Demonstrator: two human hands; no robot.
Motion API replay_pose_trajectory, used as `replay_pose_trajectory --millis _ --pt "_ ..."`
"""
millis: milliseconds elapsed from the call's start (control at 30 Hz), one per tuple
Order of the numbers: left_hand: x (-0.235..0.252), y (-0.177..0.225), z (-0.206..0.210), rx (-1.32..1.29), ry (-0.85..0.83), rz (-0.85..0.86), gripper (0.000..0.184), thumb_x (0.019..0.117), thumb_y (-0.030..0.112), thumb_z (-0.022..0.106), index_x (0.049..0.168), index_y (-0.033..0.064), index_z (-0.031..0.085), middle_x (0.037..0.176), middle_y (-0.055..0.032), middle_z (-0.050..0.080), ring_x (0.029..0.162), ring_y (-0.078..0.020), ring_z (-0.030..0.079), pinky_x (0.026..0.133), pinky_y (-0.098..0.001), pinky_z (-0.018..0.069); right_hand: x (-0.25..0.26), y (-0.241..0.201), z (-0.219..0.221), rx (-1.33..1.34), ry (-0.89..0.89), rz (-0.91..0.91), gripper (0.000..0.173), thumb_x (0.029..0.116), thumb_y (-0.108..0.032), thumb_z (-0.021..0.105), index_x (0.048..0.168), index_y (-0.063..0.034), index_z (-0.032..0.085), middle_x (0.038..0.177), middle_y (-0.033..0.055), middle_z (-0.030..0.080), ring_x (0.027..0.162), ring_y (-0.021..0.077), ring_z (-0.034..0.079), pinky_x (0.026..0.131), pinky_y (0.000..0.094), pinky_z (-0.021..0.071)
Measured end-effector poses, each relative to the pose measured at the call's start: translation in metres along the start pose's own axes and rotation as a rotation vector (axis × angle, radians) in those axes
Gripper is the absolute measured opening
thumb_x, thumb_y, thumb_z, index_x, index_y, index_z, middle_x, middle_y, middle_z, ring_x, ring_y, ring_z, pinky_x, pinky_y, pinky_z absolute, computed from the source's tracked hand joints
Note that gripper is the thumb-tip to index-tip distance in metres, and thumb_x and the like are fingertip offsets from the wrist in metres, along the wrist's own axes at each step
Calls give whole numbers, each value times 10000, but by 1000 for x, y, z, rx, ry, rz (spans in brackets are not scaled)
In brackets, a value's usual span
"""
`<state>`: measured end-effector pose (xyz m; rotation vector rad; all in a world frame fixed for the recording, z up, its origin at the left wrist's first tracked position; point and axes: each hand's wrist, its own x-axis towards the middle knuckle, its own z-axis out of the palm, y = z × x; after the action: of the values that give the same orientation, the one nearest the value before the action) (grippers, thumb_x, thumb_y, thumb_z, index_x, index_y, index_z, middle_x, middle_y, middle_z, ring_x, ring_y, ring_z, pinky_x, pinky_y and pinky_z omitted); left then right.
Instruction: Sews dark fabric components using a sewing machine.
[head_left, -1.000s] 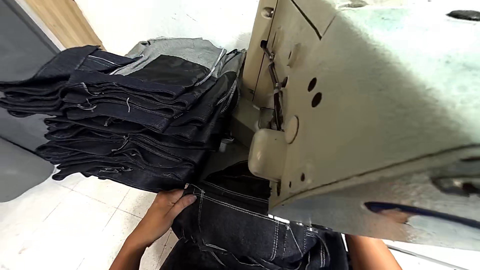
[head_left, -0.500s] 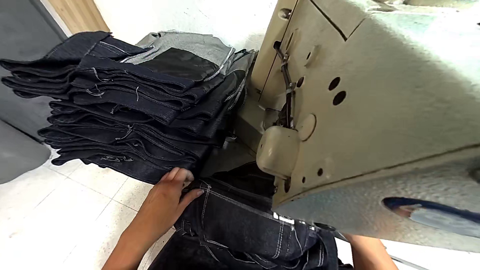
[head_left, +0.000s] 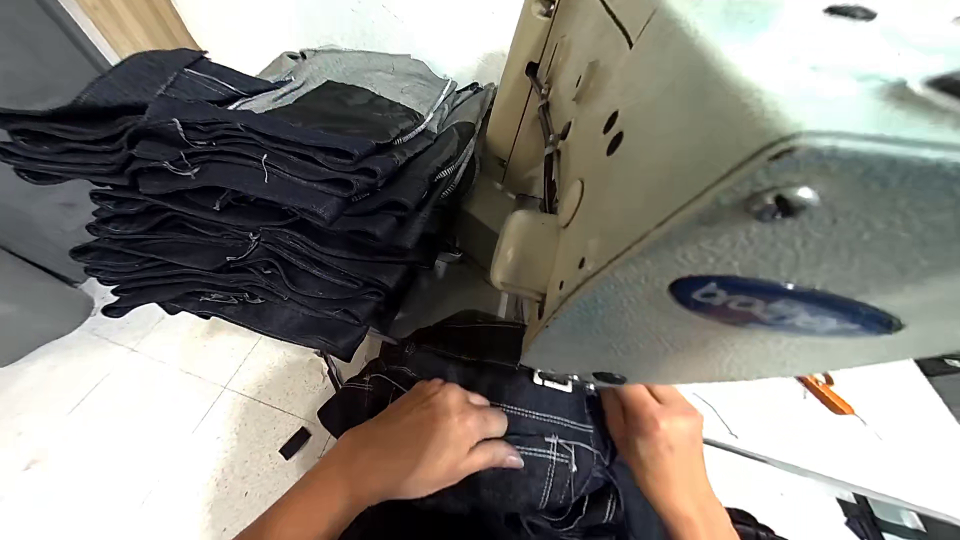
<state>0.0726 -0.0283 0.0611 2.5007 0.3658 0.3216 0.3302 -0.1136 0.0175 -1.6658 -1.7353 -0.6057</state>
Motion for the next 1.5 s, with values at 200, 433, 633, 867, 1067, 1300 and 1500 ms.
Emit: replay_pose_trajectory --millis 200,433,633,867,1067,1300,1500 --pt "-22 11 17 1 -57 18 462 1044 377 535 735 42 608 641 -102 558 609 -260 608 540 -399 478 -15 -21 -26 92 -24 4 240 941 -50 557 988 -54 791 772 104 678 683 185 652 589 252 509" --pt "-35 14 38 44 -41 -43 456 1027 393 555 746 41 631 673 -115 609 622 -279 655 532 -445 521 -6 -37 -35 910 -251 364 154 954 -223 673 1035 -101 720 910 -54 759 801 10 714 728 184 609" --pt "-33 15 35 47 -76 -52 422 1009 384 586 769 44 654 701 -122 631 655 -293 677 547 -454 538 2 -27 -28 574 -229 232 118 896 -332 699 895 -267 798 900 -142 713 907 -19 628 800 170 504" --pt "-12 42 27 -512 303 -264 347 994 229 654 1245 -6 611 901 -58 743 721 -97 719 643 -259 607 2 -25 -18 551 -115 125 110 925 -272 701 892 -188 764 894 -65 701 943 -25 625 855 110 487" --pt "6 67 48 -1088 486 -499 185 977 45 648 1128 -62 635 989 -104 747 848 -167 767 768 -329 661 0 -36 -10 473 -3 81 94 950 -214 672 911 -162 741 871 -17 685 941 46 624 872 148 476" --pt "12 62 53 -1147 565 -511 80 973 74 665 950 -2 658 901 -65 756 793 -162 769 741 -331 664 1 -42 -13 229 47 -142 153 998 -65 559 976 -119 701 879 39 690 873 169 626 793 222 499" --pt "15 64 49 -1139 540 -603 165 938 -44 649 1013 27 521 830 -68 744 728 -186 769 696 -344 666 -4 -38 -28 171 -133 -210 292 1006 -11 477 1122 -130 717 1020 50 716 970 216 623 868 262 493"
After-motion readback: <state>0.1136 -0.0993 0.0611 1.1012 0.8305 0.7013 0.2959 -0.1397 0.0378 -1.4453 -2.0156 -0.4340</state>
